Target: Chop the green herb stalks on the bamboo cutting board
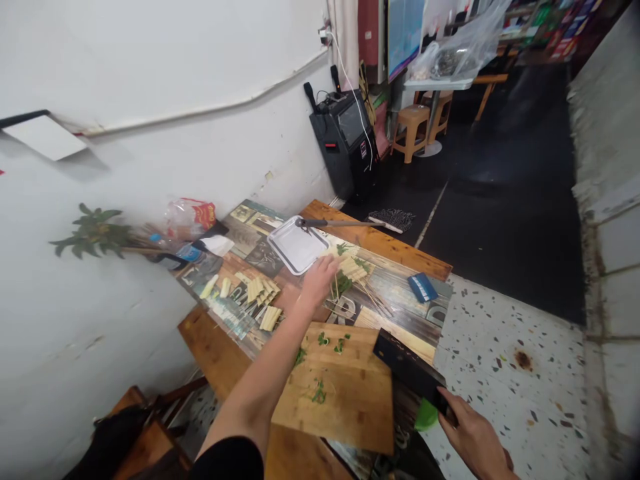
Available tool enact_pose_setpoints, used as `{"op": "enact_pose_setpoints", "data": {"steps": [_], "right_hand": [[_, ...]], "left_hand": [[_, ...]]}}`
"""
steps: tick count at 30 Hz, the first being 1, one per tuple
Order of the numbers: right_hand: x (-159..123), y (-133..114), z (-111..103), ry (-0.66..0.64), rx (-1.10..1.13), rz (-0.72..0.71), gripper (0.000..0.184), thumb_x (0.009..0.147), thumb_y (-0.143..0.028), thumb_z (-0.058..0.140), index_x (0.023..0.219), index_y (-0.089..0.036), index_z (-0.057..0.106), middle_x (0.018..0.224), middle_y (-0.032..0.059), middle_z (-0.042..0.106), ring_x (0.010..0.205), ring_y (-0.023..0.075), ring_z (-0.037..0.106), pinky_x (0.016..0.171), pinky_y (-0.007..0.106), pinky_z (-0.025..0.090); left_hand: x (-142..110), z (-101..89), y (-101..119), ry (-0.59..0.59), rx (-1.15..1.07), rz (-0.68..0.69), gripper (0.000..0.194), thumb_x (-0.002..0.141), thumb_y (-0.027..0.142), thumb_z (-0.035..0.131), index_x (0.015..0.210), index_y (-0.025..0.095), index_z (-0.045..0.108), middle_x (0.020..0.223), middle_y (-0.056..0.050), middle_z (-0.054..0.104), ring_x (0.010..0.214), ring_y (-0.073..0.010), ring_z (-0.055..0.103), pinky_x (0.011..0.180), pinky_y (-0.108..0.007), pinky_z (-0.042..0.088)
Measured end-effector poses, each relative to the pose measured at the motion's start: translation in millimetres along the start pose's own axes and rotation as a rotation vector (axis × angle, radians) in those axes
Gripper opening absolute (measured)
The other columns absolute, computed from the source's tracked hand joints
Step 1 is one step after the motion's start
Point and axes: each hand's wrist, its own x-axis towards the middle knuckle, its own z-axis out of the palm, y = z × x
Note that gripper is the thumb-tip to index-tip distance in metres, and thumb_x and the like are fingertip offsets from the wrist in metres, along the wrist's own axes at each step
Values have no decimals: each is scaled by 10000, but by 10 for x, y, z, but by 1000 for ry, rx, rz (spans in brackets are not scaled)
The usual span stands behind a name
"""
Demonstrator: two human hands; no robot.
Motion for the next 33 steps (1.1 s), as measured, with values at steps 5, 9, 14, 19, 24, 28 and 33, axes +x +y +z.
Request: {"op": "enact_pose_setpoints", "data": {"steps": [5,9,14,19,24,28,33], "right_hand": [[78,-215,-112,-12,138,39,332,922,-324,440,1155,-203,643,838,38,736,649,155,677,636,254,549],[285,-494,-169,-70,252,82,378,916,-419,440,1092,-177,671,861,67,748,679,177,684,681,278,554],[685,-826,-240,-352,284,10,470,932,-492,385,1113,-158,660,900,81,747,694,196,676,680,303,531],[890,-1118,-352,-589,64,-136,435,973,-413,317,1154,-170,630,1004,96,733,886,232,685,775,321,489],[870,-1347,-346,-720,-148,-143,376,1002,-339,296,1116,-175,615,1014,103,726,937,230,681,754,297,449],[880,-1435,-257,-763,-246,-171,354,1013,-332,296,1094,-196,612,964,84,733,900,217,687,720,282,416],[945,-1463,-213,-789,-274,-180,346,1016,-341,295,1083,-201,604,968,84,736,888,210,688,694,278,391]], "left_hand": [[-1314,78,567,-53,59,-253,518,948,161,365,1449,262,450,1525,-114,398,1375,-316,362,1084,-476,349],[-2167,617,1177,-59,92,-238,457,910,128,418,1341,169,564,1461,-132,486,1340,-302,420,1106,-509,335],[-2458,1221,1549,-61,61,-231,396,919,184,453,1283,154,604,1440,-139,508,1324,-296,454,1075,-478,390],[-2658,1226,1581,-22,5,-223,546,935,216,441,1476,168,386,1534,-149,377,1420,-286,335,1153,-502,292],[-2858,1182,1343,81,-119,-511,636,908,397,535,1412,25,421,1416,-249,486,1348,-346,417,1126,-531,335],[-2779,1407,1140,116,-178,-683,546,945,370,470,1349,4,484,1350,-269,538,1271,-363,493,1076,-545,388],[-2725,1606,1121,124,-257,-686,485,967,342,441,1306,11,543,1340,-269,552,1248,-383,511,1047,-551,415]]}}
